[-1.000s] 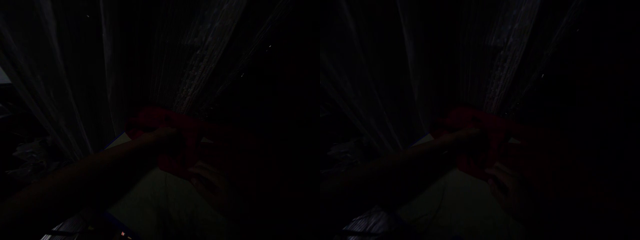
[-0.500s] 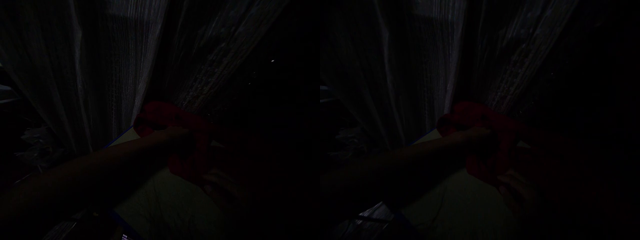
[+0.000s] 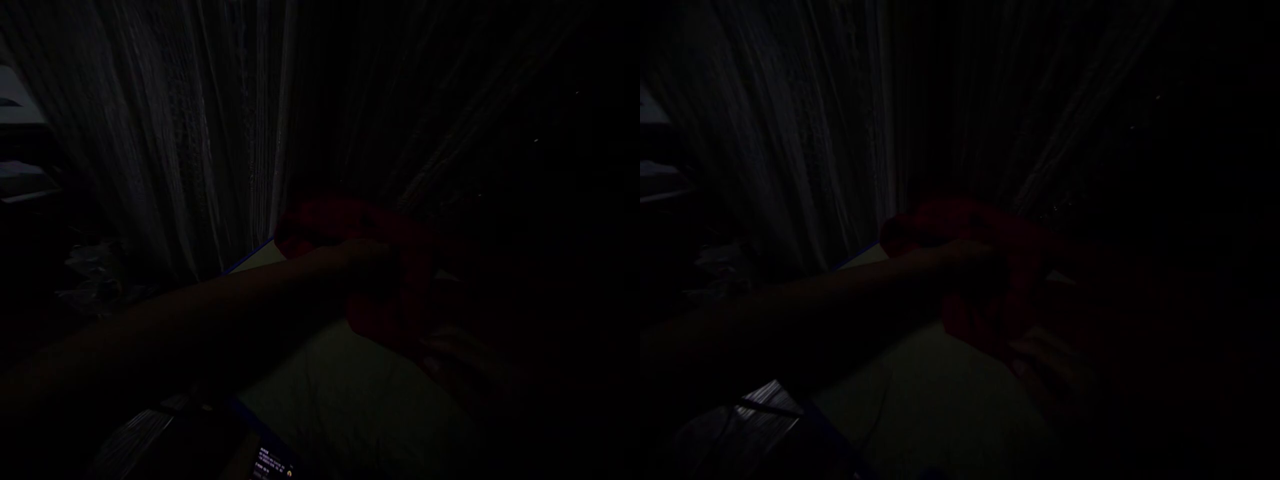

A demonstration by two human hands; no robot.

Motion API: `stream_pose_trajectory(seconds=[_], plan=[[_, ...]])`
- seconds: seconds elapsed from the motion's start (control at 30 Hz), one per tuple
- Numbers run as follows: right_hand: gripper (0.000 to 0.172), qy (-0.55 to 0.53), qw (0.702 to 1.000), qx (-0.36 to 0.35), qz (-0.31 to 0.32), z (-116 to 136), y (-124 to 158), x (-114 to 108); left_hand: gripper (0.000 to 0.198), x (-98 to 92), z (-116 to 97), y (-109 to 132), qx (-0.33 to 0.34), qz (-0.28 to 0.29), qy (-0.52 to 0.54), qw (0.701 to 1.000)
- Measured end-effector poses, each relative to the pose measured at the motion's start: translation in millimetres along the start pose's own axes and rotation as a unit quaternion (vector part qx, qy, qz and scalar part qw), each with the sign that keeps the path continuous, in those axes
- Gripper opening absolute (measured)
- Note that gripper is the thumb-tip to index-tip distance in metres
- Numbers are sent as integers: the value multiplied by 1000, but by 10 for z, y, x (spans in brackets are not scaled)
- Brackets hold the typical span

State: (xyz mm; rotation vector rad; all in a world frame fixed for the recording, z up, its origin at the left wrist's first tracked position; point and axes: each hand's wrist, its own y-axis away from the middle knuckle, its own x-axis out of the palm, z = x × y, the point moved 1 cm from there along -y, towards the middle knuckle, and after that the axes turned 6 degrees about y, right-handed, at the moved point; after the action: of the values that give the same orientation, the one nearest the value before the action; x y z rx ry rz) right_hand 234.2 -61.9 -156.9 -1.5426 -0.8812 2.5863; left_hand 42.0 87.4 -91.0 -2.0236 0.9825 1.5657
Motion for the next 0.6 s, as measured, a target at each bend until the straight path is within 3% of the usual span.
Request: stream_pose_trajectory(seconds=[0.1, 0.23, 0.33, 0.43, 0.6], plan=[[20, -40, 998, 43, 33, 59, -39, -65, 35, 5, 8, -7, -8, -17, 0, 1000], [54, -32, 975, 139, 172, 168, -253, -128, 38, 48, -22, -1, -30, -28, 2, 999], [63, -13, 946, 202, 255, 323, -492, -131, 37, 93, -67, 18, -12, -39, 8, 999], [59, 13, 951, 206, 230, 479, -678, -93, 28, 115, -88, 37, 27, -57, 17, 998], [38, -53, 962, 191, 186, 521, -726, 49, 26, 133, -29, 22, 13, -65, 59, 996]])
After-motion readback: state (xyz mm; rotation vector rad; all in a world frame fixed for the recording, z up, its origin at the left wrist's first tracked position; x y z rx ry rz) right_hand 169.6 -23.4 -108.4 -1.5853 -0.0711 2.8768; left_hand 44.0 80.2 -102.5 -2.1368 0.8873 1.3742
